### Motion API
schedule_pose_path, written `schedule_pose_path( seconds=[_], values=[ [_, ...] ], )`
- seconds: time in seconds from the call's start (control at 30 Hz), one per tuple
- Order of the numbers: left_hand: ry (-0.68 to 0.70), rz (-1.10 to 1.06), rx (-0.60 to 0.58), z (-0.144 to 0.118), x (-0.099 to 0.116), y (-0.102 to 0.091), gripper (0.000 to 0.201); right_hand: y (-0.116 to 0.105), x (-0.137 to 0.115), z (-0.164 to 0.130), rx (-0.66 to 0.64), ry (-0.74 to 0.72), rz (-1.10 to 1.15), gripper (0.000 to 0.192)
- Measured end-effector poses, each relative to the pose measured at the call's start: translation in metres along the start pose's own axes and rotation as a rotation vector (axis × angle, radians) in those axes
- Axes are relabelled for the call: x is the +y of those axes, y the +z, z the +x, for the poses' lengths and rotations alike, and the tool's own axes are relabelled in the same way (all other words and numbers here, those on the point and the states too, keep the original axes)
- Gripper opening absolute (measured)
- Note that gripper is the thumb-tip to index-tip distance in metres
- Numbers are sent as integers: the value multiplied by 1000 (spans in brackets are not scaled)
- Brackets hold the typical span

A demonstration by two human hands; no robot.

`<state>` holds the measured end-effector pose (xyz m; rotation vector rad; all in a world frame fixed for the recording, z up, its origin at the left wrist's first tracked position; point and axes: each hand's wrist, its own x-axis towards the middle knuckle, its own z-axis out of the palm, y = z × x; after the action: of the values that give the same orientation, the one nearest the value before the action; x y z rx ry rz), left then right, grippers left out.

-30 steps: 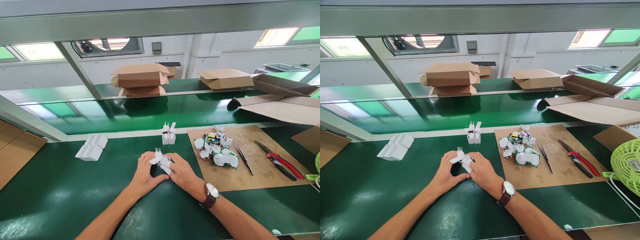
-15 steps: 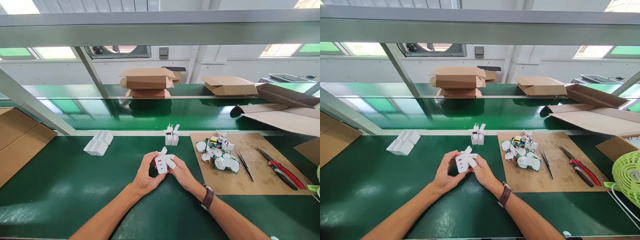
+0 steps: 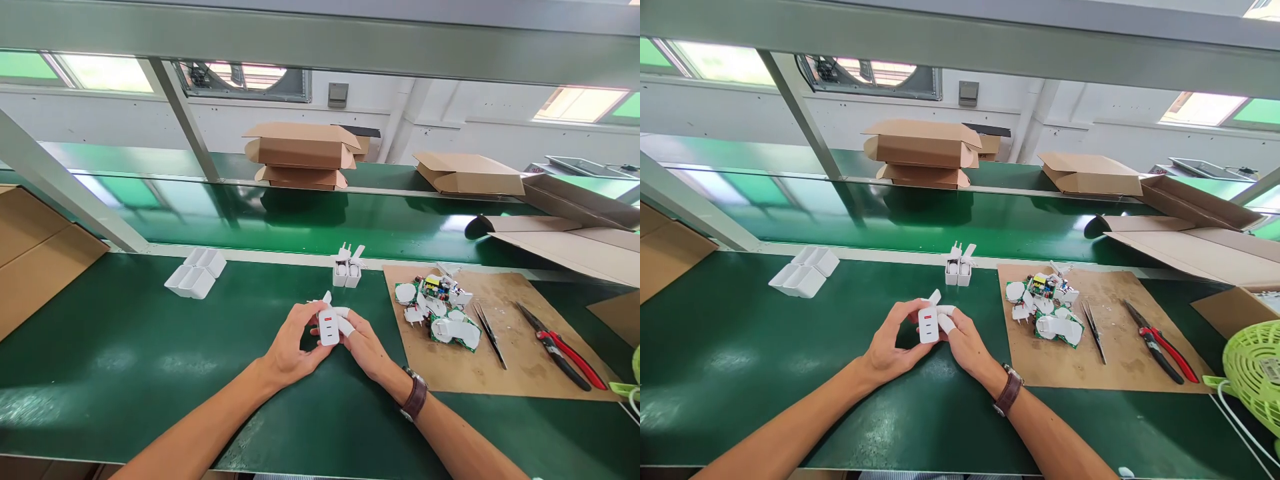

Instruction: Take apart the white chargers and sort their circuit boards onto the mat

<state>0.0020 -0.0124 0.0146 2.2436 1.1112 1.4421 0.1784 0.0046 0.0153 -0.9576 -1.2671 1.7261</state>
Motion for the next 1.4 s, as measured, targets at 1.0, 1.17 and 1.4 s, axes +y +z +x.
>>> schedule_pose_path(
  seconds=[1.0,1.17,1.4],
  values=[
    [-477,99,80,6,-47,-11,68,-9,15,-3,97,-446,-612,41],
    [-672,20,110,32,-68,-15,72,-8,16,-5,-90,-563,-1074,56],
    [-680,-173,18,73,-90,11,68,-7,13,-5,-124,-579,-1223,50]
  ],
)
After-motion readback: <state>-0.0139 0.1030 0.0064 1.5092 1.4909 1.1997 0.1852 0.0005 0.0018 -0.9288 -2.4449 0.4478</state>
